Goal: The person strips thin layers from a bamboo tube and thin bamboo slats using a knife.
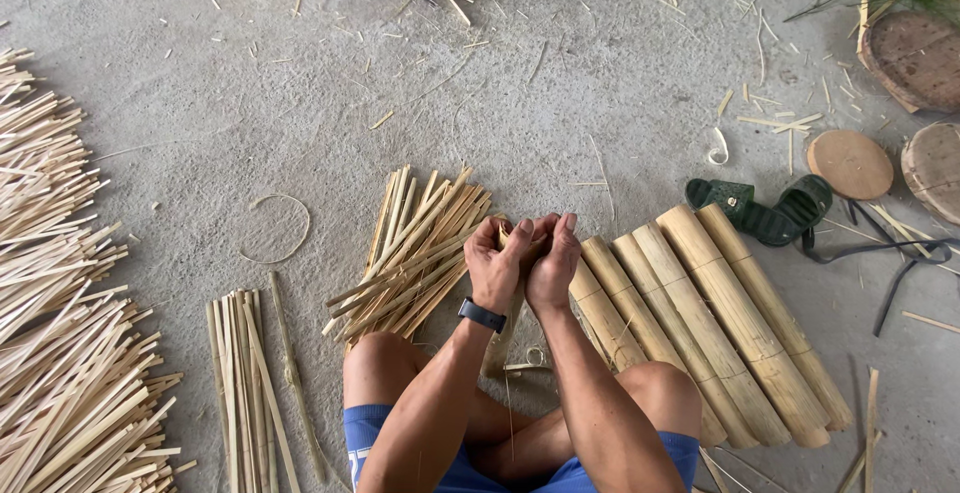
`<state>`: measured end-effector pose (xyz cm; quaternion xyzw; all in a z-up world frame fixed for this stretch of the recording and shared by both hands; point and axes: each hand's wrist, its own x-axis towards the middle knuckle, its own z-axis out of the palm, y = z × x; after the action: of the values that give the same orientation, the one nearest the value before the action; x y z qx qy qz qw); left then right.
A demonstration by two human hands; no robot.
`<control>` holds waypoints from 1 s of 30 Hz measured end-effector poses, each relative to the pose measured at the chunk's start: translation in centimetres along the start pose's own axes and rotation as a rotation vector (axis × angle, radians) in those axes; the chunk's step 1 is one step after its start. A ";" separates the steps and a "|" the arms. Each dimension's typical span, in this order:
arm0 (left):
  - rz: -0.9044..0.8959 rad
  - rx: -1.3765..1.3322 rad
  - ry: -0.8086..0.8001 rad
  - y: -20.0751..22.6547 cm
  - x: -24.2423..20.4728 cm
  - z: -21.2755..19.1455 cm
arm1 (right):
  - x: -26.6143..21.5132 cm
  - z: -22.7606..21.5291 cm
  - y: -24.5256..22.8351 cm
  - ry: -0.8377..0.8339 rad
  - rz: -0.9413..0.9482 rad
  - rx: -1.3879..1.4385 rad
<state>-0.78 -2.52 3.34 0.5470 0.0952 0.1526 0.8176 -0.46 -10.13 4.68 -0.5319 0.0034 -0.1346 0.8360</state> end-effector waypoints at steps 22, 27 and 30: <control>0.145 0.043 0.064 0.3 0.1 -1.6 | 0.1 1.1 0.5 0.147 -0.127 -0.023; 0.171 0.274 0.086 0.7 0.1 -1.2 | 0.0 0.2 0.4 0.180 -0.167 -0.133; 0.184 0.247 0.050 -0.5 0.1 -2.0 | 0.1 -1.2 1.5 0.184 -0.123 0.016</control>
<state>-1.30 -0.95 2.09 0.6458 0.0830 0.2274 0.7241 -0.17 -10.65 2.81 -0.5096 0.0466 -0.2340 0.8267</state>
